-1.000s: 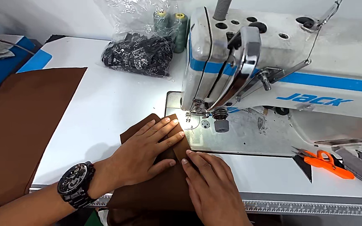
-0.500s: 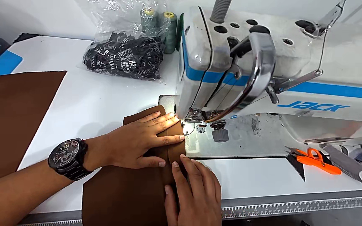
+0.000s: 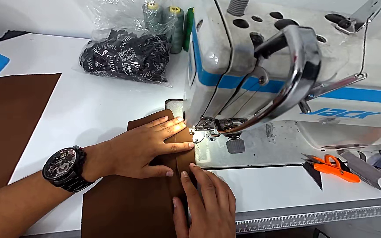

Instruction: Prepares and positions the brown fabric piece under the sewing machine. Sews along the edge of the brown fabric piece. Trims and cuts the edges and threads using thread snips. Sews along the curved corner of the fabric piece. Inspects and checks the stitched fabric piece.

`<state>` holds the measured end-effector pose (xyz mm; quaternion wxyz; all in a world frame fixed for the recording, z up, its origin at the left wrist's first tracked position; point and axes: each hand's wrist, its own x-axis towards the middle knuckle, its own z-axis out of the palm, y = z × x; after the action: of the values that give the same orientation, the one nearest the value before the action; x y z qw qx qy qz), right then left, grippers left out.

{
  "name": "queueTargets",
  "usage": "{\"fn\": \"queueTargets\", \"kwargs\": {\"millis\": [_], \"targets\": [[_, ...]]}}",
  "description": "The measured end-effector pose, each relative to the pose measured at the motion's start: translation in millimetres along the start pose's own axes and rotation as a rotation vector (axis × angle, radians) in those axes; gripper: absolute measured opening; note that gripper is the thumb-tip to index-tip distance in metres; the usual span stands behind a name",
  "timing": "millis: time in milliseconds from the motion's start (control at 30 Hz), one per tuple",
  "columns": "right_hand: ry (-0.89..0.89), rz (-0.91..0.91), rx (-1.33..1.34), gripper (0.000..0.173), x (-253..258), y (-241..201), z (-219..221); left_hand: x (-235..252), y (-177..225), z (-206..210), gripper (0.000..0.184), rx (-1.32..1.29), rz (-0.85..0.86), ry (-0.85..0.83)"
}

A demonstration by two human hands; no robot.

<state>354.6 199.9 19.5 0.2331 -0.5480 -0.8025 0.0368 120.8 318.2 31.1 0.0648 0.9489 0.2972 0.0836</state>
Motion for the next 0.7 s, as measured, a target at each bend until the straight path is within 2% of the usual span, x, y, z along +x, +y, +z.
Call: {"fn": "queueTargets", "kwargs": {"millis": [400,533,633,700], "targets": [[-0.001,0.019,0.009,0.039,0,-2,0,1,-10,-1,0.065,-0.011,0.012,-0.016],[0.088,0.085,0.067,0.031,-4,-2,-2,4,-10,-5,0.066,-0.007,0.006,-0.038],[0.085,0.135,0.052,0.039,-10,-4,-8,4,24,-12,0.06,0.019,-0.111,-0.001],[0.083,0.154,0.073,0.034,-15,-3,-11,2,63,-5,0.053,0.021,-0.204,0.062]]}}
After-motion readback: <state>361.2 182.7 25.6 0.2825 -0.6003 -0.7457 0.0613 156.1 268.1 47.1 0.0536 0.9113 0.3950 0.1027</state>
